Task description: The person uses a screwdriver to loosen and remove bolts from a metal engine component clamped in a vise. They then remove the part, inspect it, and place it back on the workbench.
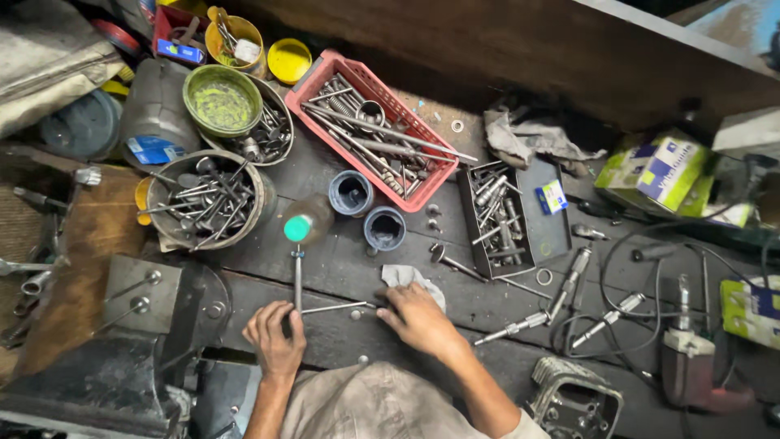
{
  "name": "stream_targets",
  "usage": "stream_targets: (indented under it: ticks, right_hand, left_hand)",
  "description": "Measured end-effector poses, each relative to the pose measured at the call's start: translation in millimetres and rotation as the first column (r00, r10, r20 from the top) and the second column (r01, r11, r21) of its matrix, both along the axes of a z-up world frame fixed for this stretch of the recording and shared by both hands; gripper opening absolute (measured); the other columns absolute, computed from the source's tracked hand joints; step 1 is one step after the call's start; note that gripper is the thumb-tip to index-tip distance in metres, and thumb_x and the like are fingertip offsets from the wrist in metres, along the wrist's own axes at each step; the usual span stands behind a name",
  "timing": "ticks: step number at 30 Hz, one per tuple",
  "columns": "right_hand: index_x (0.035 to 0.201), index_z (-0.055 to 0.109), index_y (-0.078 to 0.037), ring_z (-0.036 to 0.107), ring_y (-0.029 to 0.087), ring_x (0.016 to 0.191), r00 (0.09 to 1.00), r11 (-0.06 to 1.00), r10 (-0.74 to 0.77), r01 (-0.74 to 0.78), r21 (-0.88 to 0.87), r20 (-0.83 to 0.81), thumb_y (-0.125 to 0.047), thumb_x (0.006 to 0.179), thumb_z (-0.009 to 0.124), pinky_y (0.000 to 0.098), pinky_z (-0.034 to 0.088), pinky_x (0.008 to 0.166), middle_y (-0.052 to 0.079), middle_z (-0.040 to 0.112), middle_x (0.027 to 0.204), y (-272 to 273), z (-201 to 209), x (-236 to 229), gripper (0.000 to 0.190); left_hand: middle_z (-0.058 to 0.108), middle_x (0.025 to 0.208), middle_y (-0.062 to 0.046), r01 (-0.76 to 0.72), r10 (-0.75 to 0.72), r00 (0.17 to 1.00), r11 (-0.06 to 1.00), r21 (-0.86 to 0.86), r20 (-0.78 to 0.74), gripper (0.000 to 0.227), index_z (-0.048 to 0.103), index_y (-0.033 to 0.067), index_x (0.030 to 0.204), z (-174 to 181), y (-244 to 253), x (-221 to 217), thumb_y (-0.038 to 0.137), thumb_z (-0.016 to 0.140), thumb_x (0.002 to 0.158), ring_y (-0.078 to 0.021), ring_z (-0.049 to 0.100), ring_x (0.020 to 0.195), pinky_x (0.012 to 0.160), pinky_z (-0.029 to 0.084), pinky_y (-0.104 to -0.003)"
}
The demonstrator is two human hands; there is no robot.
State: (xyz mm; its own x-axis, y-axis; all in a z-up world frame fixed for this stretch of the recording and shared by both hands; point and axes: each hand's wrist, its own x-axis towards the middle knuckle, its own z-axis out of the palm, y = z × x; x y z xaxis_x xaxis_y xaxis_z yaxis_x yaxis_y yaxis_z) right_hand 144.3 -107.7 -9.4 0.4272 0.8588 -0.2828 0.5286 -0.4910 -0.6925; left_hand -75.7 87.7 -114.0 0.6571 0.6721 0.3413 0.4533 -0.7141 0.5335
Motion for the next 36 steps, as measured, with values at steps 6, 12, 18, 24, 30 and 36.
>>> stream_targets:
  ticks: [6, 12, 18, 24, 30, 36]
  right_hand:
    - [0.118, 0.069, -0.008, 0.058, 0.029, 0.096, 0.983, 0.995, -0.098, 0.092, -0.047, -0.157, -0.033, 0.094, 0.066, 0.0432, 0.047, 0.088, 0.010, 0.071, 0.100, 5.8, 2.4, 13.4, 0.035]
    - [0.118, 0.069, -0.008, 0.058, 0.028, 0.095, 0.969, 0.992, -0.123, 0.115, -0.052, -0.215, -0.032, 0.094, 0.066, 0.0421, 0.047, 0.087, 0.010, 0.072, 0.096, 9.9, 10.5, 19.5, 0.033]
    - [0.113, 0.070, -0.008, 0.059, 0.030, 0.095, 0.975, 0.990, -0.141, 0.135, -0.043, -0.172, -0.030, 0.095, 0.066, 0.0431, 0.048, 0.087, 0.010, 0.073, 0.098, 8.1, 5.6, 14.3, 0.028]
    - [0.111, 0.072, -0.009, 0.061, 0.033, 0.101, 0.989, 0.986, -0.147, 0.146, 0.078, -0.004, -0.027, 0.094, 0.069, 0.0449, 0.049, 0.088, 0.014, 0.071, 0.103, 0.9, -6.0, 3.3, 0.025]
    - [0.120, 0.067, -0.010, 0.061, 0.039, 0.112, 0.921, 0.945, -0.306, 0.263, 0.192, 0.242, -0.021, 0.086, 0.075, 0.0463, 0.049, 0.096, 0.017, 0.065, 0.117, -19.9, -2.9, -7.0, 0.037]
    - [0.146, 0.045, -0.007, 0.056, 0.048, 0.112, 0.886, 0.919, -0.386, 0.393, 0.025, 0.257, -0.022, 0.075, 0.081, 0.0512, 0.047, 0.097, 0.025, 0.055, 0.127, -33.5, 11.6, -22.7, 0.082]
  left_hand:
    - [0.067, 0.119, -0.001, 0.015, -0.015, 1.000, 1.000, -0.006, -0.014, 0.023, 0.065, 0.0142, 0.112, -1.1, -0.3, 2.7, 0.017, 0.072, 0.091, -0.0277, 0.057, 0.118, 0.106, 0.038, -0.046]
    - [0.068, 0.116, 0.001, 0.016, -0.016, 0.999, 1.000, -0.020, -0.037, 0.020, 0.066, 0.0146, 0.110, -0.9, 1.4, 4.4, 0.016, 0.073, 0.091, -0.0262, 0.058, 0.116, 0.105, 0.039, -0.045]
    - [0.068, 0.114, 0.001, 0.018, -0.019, 1.000, 1.000, -0.019, -0.024, 0.019, 0.067, 0.0147, 0.107, -0.3, 1.8, 4.2, 0.016, 0.074, 0.090, -0.0255, 0.058, 0.116, 0.105, 0.039, -0.045]
    - [0.068, 0.113, 0.001, 0.020, -0.019, 0.999, 1.000, -0.017, 0.043, 0.017, 0.070, 0.0155, 0.106, 4.3, 0.4, 2.9, 0.015, 0.076, 0.090, -0.0261, 0.058, 0.116, 0.105, 0.040, -0.045]
    - [0.068, 0.112, -0.001, 0.019, -0.014, 0.988, 0.999, -0.034, 0.156, 0.014, 0.072, 0.0149, 0.104, 16.7, 4.8, 10.0, 0.014, 0.077, 0.090, -0.0275, 0.058, 0.116, 0.105, 0.042, -0.045]
    - [0.071, 0.104, -0.001, 0.176, -0.135, 0.923, 0.981, -0.083, 0.360, 0.012, 0.073, 0.0121, 0.103, 60.6, 7.1, 50.2, 0.012, 0.077, 0.091, -0.0249, 0.065, 0.098, 0.096, 0.046, -0.042]
